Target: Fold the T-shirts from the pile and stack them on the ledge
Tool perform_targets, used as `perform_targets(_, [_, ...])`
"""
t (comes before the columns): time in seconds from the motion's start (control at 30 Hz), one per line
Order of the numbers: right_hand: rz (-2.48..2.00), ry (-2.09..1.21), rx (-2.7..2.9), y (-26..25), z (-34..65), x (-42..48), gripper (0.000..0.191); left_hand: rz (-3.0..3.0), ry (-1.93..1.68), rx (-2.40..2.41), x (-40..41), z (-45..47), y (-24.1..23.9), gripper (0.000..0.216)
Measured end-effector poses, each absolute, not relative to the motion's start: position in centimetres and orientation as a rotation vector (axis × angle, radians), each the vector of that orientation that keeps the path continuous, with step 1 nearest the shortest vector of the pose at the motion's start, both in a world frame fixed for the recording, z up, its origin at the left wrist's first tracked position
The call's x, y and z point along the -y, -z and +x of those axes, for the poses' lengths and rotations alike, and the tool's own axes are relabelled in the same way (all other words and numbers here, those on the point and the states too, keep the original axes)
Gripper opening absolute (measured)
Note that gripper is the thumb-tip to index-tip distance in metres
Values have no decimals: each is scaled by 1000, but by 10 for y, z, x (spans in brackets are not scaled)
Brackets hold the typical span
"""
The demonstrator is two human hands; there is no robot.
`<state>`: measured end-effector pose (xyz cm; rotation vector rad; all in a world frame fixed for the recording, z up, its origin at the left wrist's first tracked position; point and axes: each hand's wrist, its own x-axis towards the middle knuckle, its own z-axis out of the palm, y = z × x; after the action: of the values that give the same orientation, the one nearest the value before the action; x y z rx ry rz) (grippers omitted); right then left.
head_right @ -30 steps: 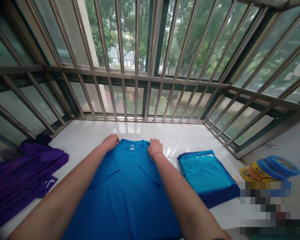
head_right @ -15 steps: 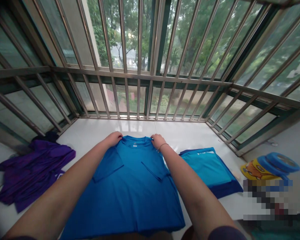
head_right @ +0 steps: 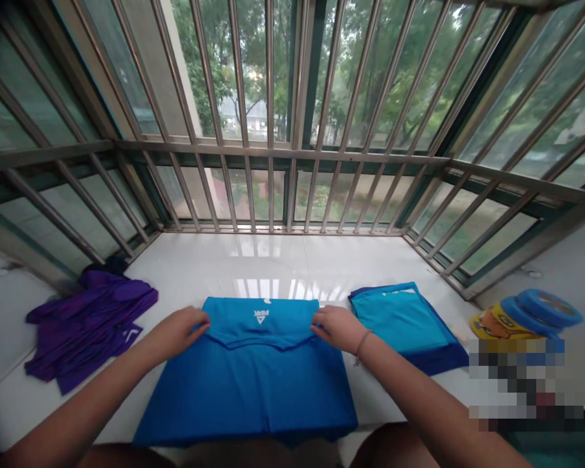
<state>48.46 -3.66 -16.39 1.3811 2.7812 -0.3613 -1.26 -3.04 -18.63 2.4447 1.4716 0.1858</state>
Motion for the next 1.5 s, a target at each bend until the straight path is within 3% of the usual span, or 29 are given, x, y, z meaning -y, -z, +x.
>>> perform_targets(0.13, [1757,265,-2601,160,477,8,38,2397,-264,-1667,-13,-7,185,37])
perform_targets(0.33, [1714,325,-2492,174,462,-28,44,2358,69,-1563,-65,7,189,33])
perform_targets(0.57, [1775,338,-2370,169,457,-66,21,2341,134,-1599,-101,9,179,7])
perform_targets(0.77, [2092,89,-2406,125,448,-100,33,2377,-131,-1922,-132,12,137,27])
perform_targets(0.97, [2170,-18,-2551,109,456,-59,30,2508,-393,-1832,-91,-2,121,23])
perform_targets(1.23, [1595,404,-2746,192,497,45,39,2460,-173,-1346,38,-23,192,16])
perform_targets(1.37, [1528,368,-2763,185,499,36,30,2377,-296,-1478,31,-26,191,26])
perform_targets(1.5, [1832,266,-2582,167,483,1,31,2314,-310,-1805,-12,-21,184,26])
